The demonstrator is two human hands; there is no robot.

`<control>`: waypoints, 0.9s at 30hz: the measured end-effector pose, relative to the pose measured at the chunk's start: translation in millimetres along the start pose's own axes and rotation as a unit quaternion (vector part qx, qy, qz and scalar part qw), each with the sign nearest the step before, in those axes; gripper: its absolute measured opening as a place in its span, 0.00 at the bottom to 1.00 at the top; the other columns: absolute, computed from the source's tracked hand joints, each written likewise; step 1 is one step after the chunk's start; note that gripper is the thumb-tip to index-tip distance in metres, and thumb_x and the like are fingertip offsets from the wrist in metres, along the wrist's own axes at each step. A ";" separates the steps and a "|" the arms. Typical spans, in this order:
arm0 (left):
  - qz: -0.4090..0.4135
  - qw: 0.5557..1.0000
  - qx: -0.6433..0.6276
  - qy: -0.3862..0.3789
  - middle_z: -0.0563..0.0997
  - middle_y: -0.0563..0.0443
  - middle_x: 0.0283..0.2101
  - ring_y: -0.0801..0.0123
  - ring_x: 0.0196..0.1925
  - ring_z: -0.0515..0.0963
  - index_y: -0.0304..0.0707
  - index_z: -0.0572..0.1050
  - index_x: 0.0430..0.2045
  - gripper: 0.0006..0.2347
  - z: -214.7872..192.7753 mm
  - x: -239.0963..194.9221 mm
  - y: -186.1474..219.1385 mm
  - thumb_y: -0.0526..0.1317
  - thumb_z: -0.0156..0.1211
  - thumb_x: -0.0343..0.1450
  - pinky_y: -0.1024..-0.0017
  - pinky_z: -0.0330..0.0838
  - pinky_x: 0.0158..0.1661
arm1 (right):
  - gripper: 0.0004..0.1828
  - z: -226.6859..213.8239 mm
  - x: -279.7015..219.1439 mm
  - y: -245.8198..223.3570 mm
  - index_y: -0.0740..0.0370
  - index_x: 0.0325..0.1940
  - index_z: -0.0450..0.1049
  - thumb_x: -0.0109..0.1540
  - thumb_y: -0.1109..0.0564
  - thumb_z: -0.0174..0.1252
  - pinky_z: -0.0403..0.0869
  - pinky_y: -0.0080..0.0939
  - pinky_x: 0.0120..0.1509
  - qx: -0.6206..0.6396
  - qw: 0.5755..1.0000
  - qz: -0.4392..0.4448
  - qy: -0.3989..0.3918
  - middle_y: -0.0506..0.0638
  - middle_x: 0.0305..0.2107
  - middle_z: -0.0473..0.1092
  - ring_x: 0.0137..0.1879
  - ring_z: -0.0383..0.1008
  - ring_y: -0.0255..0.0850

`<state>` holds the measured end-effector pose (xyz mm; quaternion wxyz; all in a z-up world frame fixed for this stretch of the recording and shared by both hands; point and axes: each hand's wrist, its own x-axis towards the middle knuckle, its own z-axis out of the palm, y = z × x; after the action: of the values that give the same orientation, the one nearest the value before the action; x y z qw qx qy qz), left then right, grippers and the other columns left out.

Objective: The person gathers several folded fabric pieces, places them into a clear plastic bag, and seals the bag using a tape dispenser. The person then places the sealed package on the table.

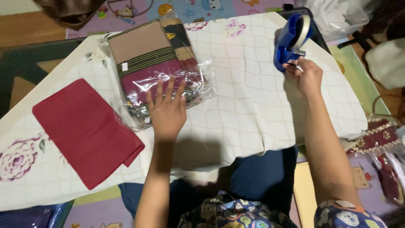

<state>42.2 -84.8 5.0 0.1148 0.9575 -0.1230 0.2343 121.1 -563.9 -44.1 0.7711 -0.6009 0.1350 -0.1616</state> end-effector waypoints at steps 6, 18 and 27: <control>-0.001 0.999 0.001 -0.032 0.66 0.56 0.73 0.48 0.75 0.59 0.68 0.64 0.69 0.20 -12.9 3.9 5.4 0.50 0.37 0.80 0.37 0.45 0.68 | 0.10 45.4 -26.5 -24.5 0.59 0.33 0.74 0.67 0.54 0.59 0.84 0.44 0.44 0.068 0.992 0.003 0.108 0.49 0.27 0.73 0.41 0.86 0.51; 0.014 0.998 0.049 0.021 0.69 0.57 0.72 0.50 0.74 0.64 0.70 0.67 0.68 0.20 -8.2 4.1 3.7 0.48 0.41 0.79 0.40 0.50 0.67 | 0.10 74.5 -43.5 -29.8 0.54 0.28 0.73 0.64 0.56 0.60 0.71 0.24 0.37 0.052 0.991 -0.031 0.121 0.43 0.25 0.74 0.35 0.83 0.36; 0.004 0.993 0.093 0.076 0.76 0.56 0.66 0.50 0.69 0.71 0.66 0.74 0.63 0.20 -0.3 12.6 16.1 0.55 0.51 0.74 0.39 0.57 0.64 | 0.10 83.8 -49.9 -17.2 0.56 0.27 0.72 0.63 0.61 0.59 0.66 0.22 0.36 0.044 0.985 -0.102 0.132 0.47 0.25 0.74 0.32 0.75 0.30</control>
<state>48.2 -102.2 13.9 0.0331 0.9429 -0.0951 0.3174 107.8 -473.2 -6.4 0.7516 -0.5504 0.1661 -0.3234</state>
